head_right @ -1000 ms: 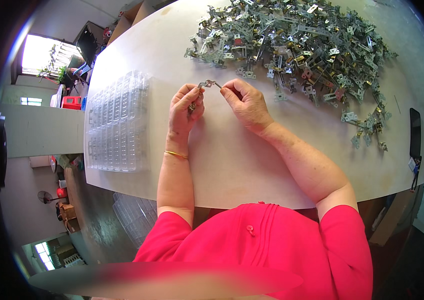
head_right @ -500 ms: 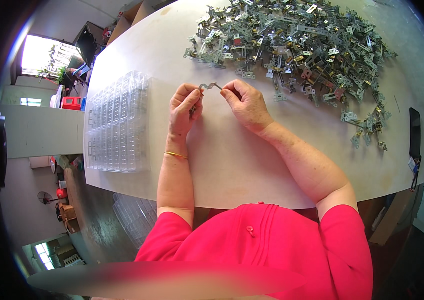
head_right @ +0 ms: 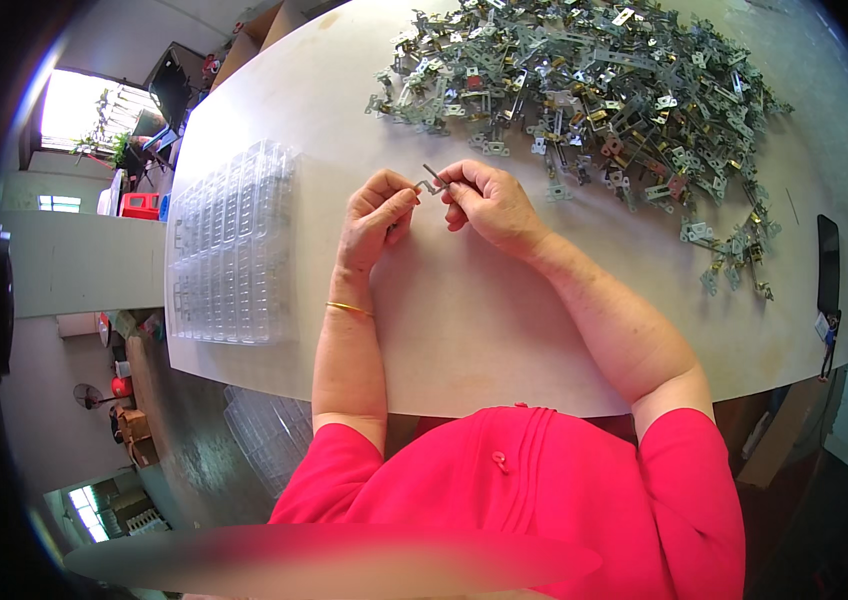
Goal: The person assembles metal components by hand, picking up a metal bracket and a pin, joining them together, and then placing the completed assembly into a plastic tray. This process is repeated for several pieces, occasionally moving the tray to reach empty slots.
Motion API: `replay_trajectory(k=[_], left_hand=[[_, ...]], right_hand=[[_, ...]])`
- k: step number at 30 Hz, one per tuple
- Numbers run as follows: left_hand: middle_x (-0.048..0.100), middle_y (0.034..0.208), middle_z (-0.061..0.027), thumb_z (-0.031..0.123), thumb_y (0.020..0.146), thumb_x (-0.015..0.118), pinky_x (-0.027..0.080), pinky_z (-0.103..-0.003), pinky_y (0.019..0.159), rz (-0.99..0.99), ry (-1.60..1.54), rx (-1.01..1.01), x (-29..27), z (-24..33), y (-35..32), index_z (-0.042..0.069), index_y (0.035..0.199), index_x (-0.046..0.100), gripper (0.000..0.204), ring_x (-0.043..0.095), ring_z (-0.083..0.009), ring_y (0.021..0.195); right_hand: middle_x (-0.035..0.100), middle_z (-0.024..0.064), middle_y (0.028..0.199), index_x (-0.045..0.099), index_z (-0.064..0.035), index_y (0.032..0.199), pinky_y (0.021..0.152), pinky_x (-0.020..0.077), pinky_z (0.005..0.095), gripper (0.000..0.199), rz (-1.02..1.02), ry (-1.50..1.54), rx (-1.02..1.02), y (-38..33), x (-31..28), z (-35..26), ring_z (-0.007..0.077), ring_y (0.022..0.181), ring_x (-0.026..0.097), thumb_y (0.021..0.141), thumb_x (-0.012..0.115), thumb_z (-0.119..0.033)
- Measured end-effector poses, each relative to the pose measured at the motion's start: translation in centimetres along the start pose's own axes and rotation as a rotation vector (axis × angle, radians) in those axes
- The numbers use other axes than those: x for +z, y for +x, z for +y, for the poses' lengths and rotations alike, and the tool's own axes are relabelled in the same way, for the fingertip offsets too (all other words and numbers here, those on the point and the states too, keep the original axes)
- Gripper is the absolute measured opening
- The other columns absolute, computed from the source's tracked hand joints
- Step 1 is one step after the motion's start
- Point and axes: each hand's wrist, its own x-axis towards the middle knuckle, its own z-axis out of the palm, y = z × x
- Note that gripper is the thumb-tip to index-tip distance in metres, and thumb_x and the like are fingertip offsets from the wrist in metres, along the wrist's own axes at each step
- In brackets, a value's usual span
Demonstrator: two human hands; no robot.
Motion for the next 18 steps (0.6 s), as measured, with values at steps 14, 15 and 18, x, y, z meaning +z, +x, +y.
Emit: replay_trajectory(k=[14, 15, 18], left_hand=[[0.054, 0.072, 0.0008, 0.019, 0.094, 0.066, 0.029, -0.019, 0.042, -0.227, 0.050, -0.129, 0.2, 0.5, -0.2, 0.002, 0.094, 0.063, 0.017, 0.042, -0.0040, 0.049], [0.055, 0.072, 0.0004, 0.019, 0.095, 0.064, 0.031, -0.019, 0.041, -0.164, -0.008, -0.128, 0.2, 0.6, -0.2, 0.002, 0.094, 0.063, 0.017, 0.042, -0.0046, 0.047], [0.056, 0.072, -0.0005, 0.019, 0.096, 0.062, 0.035, -0.021, 0.038, -0.062, -0.105, -0.132, -0.2, 0.5, -0.2, 0.002, 0.095, 0.063, 0.017, 0.043, -0.0056, 0.043]], right_hand=[[0.066, 0.0028, 0.100, 0.065, -0.0070, 0.101, 0.090, 0.0497, 0.0289, 0.015, 0.005, 0.300, -0.041, 0.2, -0.9, 0.0, 0.0127, 0.096, 0.062, 0.102, 0.056, -0.019], [0.066, 0.0028, 0.100, 0.065, -0.0070, 0.101, 0.090, 0.0497, 0.0289, 0.015, 0.004, 0.301, -0.040, 0.1, -0.7, -0.1, 0.0127, 0.096, 0.062, 0.102, 0.056, -0.019], [0.065, 0.0031, 0.104, 0.064, -0.0048, 0.101, 0.090, 0.0497, 0.0283, 0.013, 0.023, 0.185, -0.172, -0.2, -0.2, -0.4, 0.0116, 0.097, 0.061, 0.101, 0.058, -0.016]])
